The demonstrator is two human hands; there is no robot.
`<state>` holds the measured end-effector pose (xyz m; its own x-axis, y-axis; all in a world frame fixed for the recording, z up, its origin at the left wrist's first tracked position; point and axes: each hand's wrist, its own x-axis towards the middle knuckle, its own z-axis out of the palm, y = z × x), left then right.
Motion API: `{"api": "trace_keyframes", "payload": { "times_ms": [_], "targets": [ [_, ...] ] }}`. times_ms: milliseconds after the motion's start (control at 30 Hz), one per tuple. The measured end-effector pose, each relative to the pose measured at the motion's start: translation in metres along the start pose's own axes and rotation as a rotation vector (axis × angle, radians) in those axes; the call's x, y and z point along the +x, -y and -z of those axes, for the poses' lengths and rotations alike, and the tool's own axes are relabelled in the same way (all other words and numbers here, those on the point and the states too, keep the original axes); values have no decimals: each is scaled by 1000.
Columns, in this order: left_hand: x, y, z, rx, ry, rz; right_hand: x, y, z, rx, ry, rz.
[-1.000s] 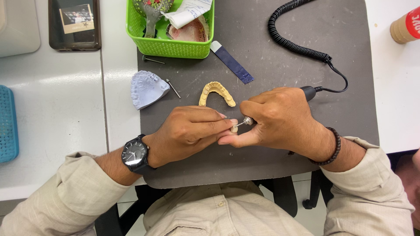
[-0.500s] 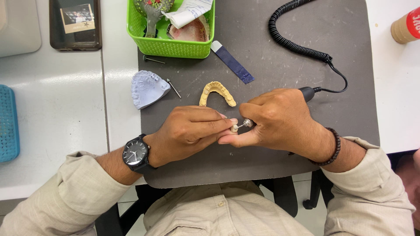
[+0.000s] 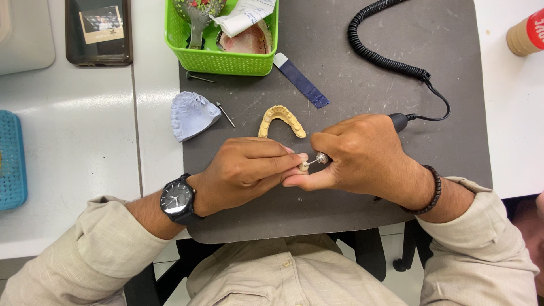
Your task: The person holds a small dental prosthetic tooth in one hand and grinds its surface with a rotary grinding tool, repositioning it repeatedly. They then set the tool down, pick up a yellow denture arch, and press the ground tooth into place on the arch, checking the fit.
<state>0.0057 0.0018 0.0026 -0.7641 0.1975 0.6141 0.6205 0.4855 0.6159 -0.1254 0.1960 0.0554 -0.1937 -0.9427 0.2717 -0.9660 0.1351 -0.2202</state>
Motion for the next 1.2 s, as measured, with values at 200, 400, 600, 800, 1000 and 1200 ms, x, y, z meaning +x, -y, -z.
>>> {"api": "trace_keyframes", "payload": {
  "times_ms": [200,400,600,800,1000,1200],
  "targets": [
    [0,-1,0,-2,-20,1,0,0,1,-15,-40,4],
    [0,0,0,9,-8,-4,1,-1,0,0,21,-14],
    [-1,1,0,-5,-17,-6,-1,0,-1,4,20,-5],
    [0,-1,-1,0,-15,-12,0,-2,0,1,-27,1],
    [0,-1,-1,1,-12,-16,-1,-2,-2,-12,-13,17],
    [1,-1,-1,3,-25,-22,-2,-2,-1,-1,10,7]
  ]
}}
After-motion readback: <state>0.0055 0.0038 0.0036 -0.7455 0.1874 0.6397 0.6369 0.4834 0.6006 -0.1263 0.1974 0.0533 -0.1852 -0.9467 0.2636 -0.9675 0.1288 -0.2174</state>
